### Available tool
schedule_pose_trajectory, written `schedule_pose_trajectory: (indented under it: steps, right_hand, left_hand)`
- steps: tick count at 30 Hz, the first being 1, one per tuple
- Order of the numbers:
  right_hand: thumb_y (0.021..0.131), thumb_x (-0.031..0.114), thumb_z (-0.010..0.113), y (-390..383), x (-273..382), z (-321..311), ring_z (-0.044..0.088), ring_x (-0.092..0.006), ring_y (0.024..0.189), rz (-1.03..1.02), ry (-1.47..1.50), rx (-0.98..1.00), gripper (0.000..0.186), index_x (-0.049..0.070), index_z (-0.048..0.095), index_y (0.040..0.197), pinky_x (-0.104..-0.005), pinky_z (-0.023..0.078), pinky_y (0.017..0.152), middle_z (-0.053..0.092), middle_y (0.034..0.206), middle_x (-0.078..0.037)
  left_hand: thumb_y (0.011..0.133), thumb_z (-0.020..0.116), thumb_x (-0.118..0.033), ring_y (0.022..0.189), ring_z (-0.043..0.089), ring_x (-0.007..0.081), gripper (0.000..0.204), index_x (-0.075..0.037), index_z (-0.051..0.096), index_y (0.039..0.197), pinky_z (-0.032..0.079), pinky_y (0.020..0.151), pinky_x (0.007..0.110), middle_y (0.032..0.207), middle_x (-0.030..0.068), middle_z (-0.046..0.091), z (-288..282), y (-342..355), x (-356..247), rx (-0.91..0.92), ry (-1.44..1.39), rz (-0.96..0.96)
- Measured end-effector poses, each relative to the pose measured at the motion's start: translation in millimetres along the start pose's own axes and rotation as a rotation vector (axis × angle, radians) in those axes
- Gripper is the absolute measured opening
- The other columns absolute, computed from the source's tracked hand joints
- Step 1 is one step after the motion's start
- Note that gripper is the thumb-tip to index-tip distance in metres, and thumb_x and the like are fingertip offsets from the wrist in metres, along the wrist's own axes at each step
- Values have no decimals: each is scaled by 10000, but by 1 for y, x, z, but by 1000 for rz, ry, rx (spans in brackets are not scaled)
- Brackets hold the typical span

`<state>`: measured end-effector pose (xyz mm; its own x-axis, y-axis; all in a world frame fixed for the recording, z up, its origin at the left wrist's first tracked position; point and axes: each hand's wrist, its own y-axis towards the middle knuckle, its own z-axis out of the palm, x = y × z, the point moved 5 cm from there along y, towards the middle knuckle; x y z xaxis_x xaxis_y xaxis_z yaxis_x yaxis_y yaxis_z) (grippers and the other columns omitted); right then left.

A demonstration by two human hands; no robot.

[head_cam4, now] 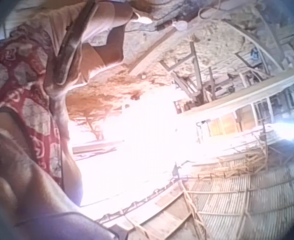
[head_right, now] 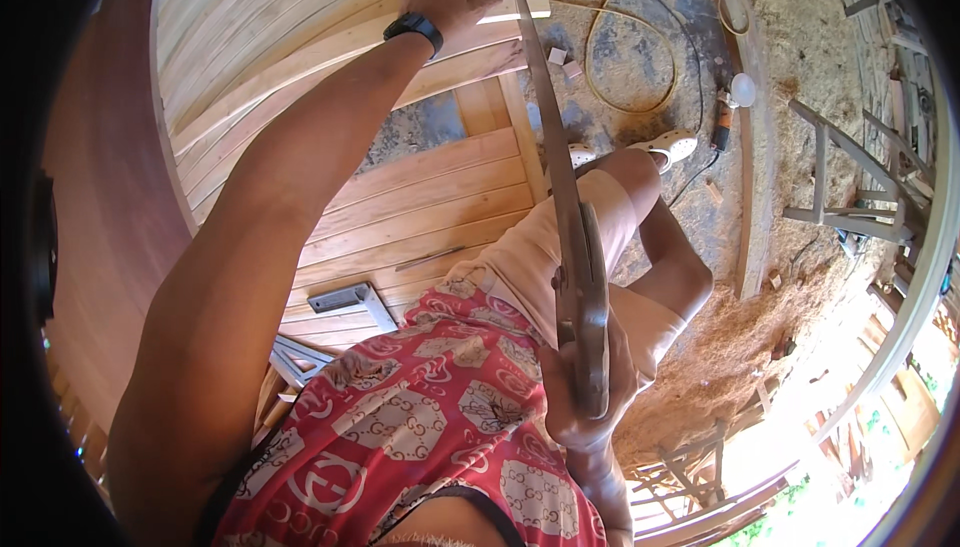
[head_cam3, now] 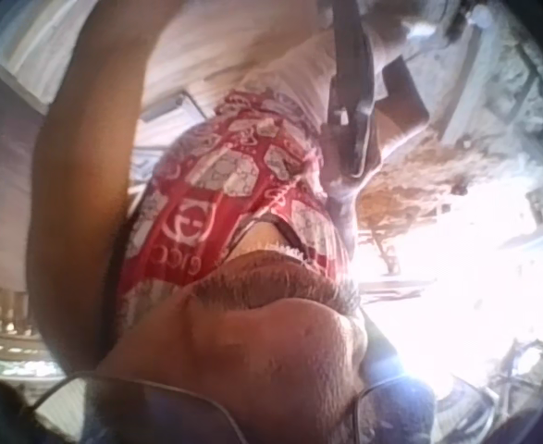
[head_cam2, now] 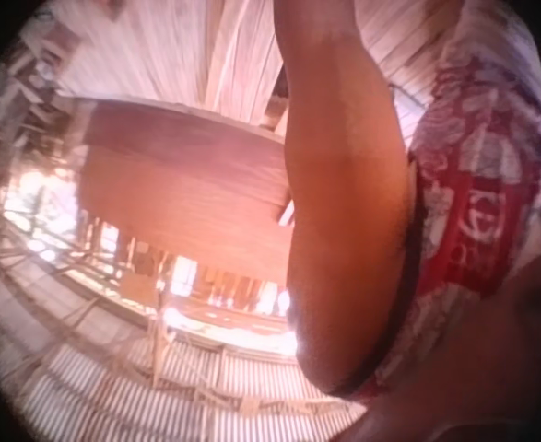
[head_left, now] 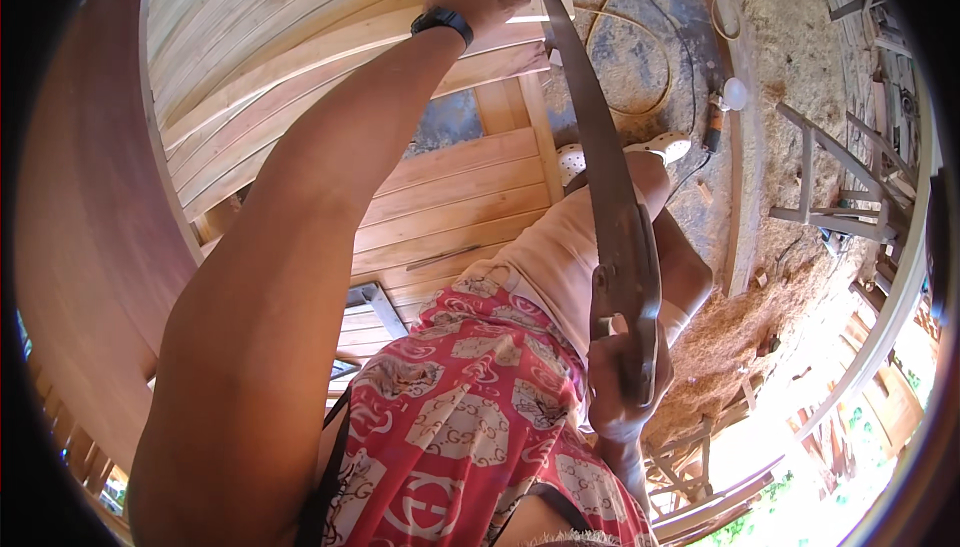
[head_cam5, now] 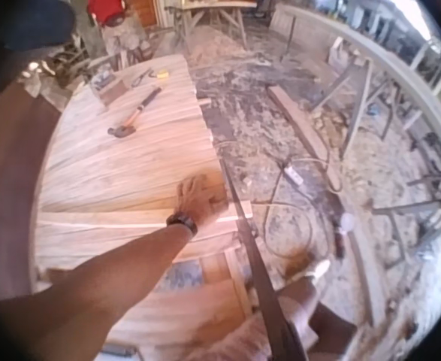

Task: Measuring and marking a piece of wood with a square and pencil, followed by cutting it with a hand saw.

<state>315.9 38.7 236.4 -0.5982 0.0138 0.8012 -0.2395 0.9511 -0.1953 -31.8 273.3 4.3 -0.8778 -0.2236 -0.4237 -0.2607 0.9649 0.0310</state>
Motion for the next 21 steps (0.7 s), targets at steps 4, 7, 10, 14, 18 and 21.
schedule_pose_trajectory:
  steps: [4,7,10,14,18,21]
  right_hand:
    - [844,58,754,58,-13,35,627,-169,724,153,184,-13,391,-37,641,1206,-296,516,689,677,857,-100]
    - [870,84,757,123,-11,66,612,-151,721,-188,-65,-38,351,-30,653,1185,-296,501,668,672,850,-82]
    - [873,79,758,135,-19,75,580,-131,697,-105,68,-23,332,-28,655,1170,-286,473,630,650,820,-71]
    - [855,84,756,47,-16,34,602,-216,697,142,173,-5,266,-10,663,1086,-322,485,660,658,838,-136]
    - [804,-10,725,-40,-2,-19,613,-216,760,162,-21,17,286,-5,660,1083,-304,476,656,662,897,-153]
    - [801,-18,708,-27,-3,-10,643,-259,823,173,10,34,390,-16,649,1187,-338,511,712,670,957,-187]
  left_hand:
    - [886,646,-588,1461,297,441,463,-227,775,1144,172,1204,586,1540,202,450,0,-2,-1,-42,25,2]
    - [893,640,-587,1467,287,438,461,-226,773,1148,164,1207,584,1551,199,435,-3,-6,-3,6,15,4]
    - [900,635,-581,1474,278,433,453,-235,773,1157,153,1211,588,1566,198,418,-6,-7,-6,29,25,-22]
    - [891,640,-587,1478,273,434,454,-239,780,1147,146,1214,592,1570,203,410,-2,-4,-4,33,-8,-12]
    - [875,649,-606,1478,267,448,470,-236,788,1130,154,1207,610,1566,209,409,6,0,2,29,37,-11]
    - [873,643,-617,1471,271,459,480,-235,789,1125,159,1201,623,1563,213,411,7,0,3,21,56,5]
